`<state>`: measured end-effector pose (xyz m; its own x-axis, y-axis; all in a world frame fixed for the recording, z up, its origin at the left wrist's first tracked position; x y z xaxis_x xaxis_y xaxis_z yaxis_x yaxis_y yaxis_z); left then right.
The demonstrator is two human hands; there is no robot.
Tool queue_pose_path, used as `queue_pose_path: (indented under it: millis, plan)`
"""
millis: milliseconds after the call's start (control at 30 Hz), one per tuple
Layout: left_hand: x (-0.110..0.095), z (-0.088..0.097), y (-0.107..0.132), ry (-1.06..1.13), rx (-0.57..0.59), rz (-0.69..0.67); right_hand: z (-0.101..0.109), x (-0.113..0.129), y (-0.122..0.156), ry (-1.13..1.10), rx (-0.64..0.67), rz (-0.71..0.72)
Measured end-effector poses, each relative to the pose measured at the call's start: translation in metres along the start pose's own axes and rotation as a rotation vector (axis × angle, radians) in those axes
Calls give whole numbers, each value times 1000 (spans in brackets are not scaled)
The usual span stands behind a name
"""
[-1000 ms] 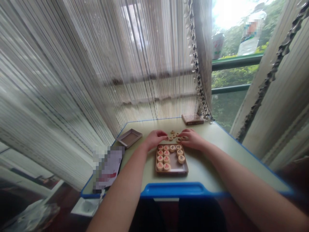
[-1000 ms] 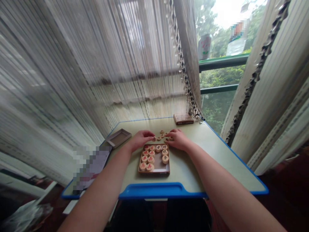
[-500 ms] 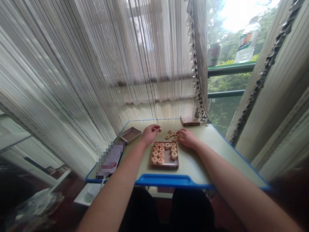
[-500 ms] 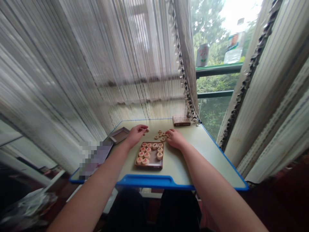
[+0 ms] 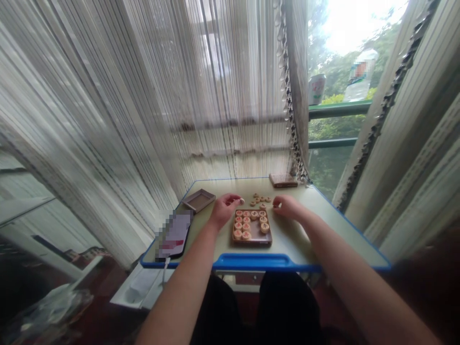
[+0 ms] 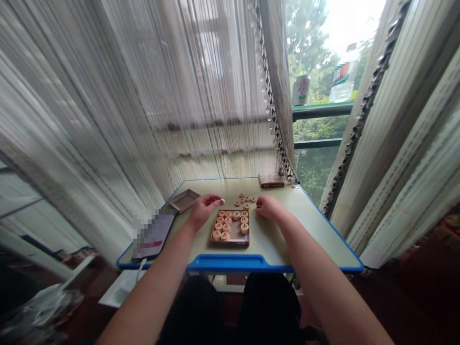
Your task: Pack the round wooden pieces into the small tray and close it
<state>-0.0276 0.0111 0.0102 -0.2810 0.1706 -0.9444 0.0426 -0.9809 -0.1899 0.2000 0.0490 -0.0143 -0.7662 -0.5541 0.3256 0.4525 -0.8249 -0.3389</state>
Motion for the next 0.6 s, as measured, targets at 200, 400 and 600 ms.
queue_pose_path:
  millis: [200,400,600]
  plan:
    - [-2,-9,10,-28,122,0,15,59,55,-424,-237,49]
    - [4,-12,10,-97,99,6,0,97,90,-395,-366,158]
    - [6,-15,12,-135,83,17,-5,102,87,-256,-305,273]
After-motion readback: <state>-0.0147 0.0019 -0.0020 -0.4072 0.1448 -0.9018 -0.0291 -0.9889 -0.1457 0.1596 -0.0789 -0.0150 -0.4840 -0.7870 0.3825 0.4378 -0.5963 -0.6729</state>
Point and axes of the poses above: each hand's wrist, its own y-axis away from the middle knuckle, its own z-axis out of the back of the hand, x = y × z, the point moved 6 cm from there along -y, towards the middle knuckle, and after that the axes turned 14 degrees about z, right-handed, at the moved point
